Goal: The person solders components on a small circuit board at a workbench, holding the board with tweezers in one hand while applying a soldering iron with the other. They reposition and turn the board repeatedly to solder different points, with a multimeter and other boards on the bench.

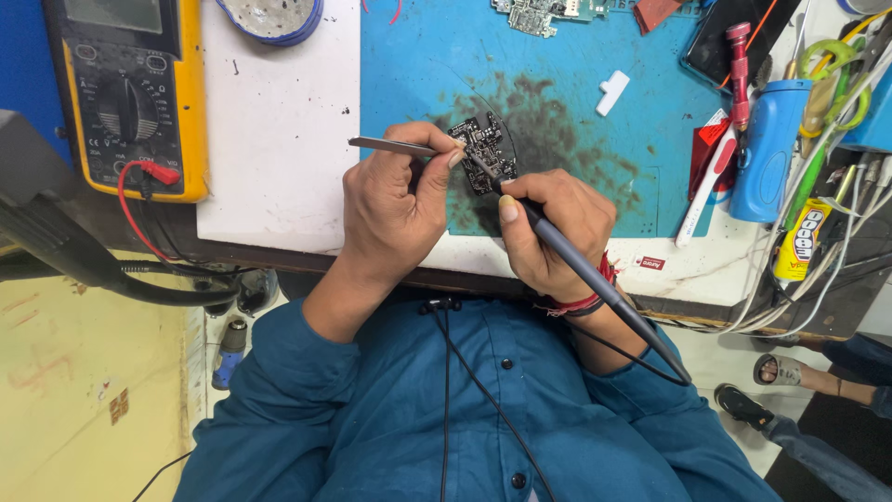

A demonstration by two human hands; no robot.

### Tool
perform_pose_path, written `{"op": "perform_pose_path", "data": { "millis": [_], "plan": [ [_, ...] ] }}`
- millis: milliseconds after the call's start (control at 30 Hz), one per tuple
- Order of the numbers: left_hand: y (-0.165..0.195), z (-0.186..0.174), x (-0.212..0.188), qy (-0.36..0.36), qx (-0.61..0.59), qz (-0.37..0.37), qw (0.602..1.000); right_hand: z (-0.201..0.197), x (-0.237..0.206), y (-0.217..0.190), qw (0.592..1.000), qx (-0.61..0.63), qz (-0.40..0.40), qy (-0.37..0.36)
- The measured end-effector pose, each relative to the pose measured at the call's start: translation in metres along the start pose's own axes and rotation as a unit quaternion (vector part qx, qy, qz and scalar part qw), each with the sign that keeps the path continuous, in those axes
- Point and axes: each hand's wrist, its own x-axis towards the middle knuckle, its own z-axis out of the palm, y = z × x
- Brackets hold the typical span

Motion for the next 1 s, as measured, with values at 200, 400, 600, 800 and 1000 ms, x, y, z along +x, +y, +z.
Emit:
{"op": "perform_pose_path", "data": {
  "millis": [200, 400, 600, 800, 1000],
  "plan": [
    [0.0, 0.0, 0.0, 0.004, 0.001, 0.023, 1.0, -0.001, -0.002, 0.002, 1.0, -0.005, -0.006, -0.001],
    [-0.001, 0.001, 0.0, 0.007, -0.004, 0.028, 1.0, 0.0, -0.005, 0.006, 0.999, 0.004, -0.014, 0.037],
    [-0.008, 0.003, -0.004, 0.034, -0.083, 0.024, 0.996, 0.003, 0.0, 0.005, 0.993, -0.112, -0.035, 0.007],
    [-0.013, 0.0, -0.009, 0.058, -0.091, 0.028, 0.994, 0.006, 0.011, -0.001, 0.983, -0.172, -0.059, -0.024],
    [-0.004, -0.014, -0.027, 0.068, -0.004, 0.024, 0.997, 0.006, 0.015, -0.004, 0.985, -0.162, -0.047, -0.042]
  ]
}}
